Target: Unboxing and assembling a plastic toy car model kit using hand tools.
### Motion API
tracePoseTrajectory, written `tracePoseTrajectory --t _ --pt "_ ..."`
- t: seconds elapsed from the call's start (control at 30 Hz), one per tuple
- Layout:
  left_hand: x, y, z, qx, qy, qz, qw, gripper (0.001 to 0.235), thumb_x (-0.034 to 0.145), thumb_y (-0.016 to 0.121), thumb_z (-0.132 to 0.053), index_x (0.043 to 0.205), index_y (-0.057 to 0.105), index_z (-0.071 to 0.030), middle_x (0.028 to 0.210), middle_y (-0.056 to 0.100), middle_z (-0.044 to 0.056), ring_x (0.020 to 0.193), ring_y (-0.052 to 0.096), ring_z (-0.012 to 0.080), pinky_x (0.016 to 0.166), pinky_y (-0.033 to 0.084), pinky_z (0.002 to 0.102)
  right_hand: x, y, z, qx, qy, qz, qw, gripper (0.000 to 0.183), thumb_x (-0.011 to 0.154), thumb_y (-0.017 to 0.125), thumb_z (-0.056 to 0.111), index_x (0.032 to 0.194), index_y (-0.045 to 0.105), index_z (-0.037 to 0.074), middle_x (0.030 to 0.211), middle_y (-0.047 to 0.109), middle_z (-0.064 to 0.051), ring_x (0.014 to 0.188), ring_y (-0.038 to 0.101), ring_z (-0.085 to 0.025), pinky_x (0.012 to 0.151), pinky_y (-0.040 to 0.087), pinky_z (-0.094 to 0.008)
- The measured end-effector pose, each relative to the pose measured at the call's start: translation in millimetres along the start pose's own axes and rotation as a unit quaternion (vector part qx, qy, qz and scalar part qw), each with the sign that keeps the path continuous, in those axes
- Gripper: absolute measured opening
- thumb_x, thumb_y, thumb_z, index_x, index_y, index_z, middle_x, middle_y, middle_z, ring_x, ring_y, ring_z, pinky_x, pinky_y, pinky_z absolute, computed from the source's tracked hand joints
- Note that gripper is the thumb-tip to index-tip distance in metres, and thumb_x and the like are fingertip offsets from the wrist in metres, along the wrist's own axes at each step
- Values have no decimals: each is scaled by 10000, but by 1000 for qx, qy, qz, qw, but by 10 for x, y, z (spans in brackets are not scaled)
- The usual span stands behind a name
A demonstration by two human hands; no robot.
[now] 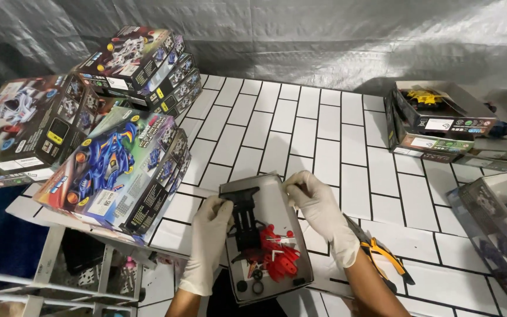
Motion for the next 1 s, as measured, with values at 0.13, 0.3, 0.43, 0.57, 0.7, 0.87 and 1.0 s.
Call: tracePoseTrajectory --t 0.13,0.3,0.43,0.57,0.7,0.87,1.0 --pt "-105 98 -115 -20 -29 0 999 94 959 642 -116 879 663 -71 667 565 64 613 449 141 593 345 269 -134 193 145 -71 -61 98 991 386 1061 381 243 1166 689 34 710 418 30 626 388 -96 582 364 -249" --pt "-149 122 -190 -11 -20 43 999 124 976 639 -133 1017 733 -64 702 635 50 655 570 145 635 451 276 -161 253 158 -104 64 67 990 304 1016 642 187 751 503 130 653 381 20 549 304 -107 519 238 -282" --pt "88 -137 92 -20 19 2 1000 152 1017 595 -110 1087 729 -91 777 630 36 702 553 148 662 462 281 -153 206 189 -110 63 60 990 168 1013 644 168 862 631 95 650 401 20 502 280 -99 495 231 -274" --pt "148 -327 187 -105 101 -106 984 137 988 597 -65 908 708 -84 675 538 4 623 448 117 590 351 268 -274 272 373 -178 135 41 974 224 955 642 263 1121 704 126 728 580 -32 616 473 -130 633 417 -268" --pt "38 -323 143 -119 119 -71 983 198 1046 532 -108 977 716 -86 688 576 9 561 443 106 487 317 249 13 139 -168 -268 -94 1 959 374 982 540 145 1345 625 165 1364 693 -93 1256 664 -273 1073 502 -343" --pt "-230 -94 -64 -36 70 -41 996 315 1010 446 -41 994 754 -106 923 740 21 720 593 135 674 455 272 18 97 -136 -86 -193 61 976 442 1009 333 32 1411 517 18 1358 660 -161 1184 667 -252 1034 485 -309" --pt "-315 274 31 132 134 75 979 217 1007 472 -108 1062 682 -112 1092 721 39 1027 683 155 995 546 303 -257 323 486 53 -127 141 980 506 1043 360 176 1525 402 25 1420 626 -237 1301 645 -344 1114 517 -410"
Point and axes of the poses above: each hand's wrist, its own x-axis towards the middle knuckle, its own y-axis out of the palm, z = x × y, the point moved 3 cm from there along x, towards the middle knuckle
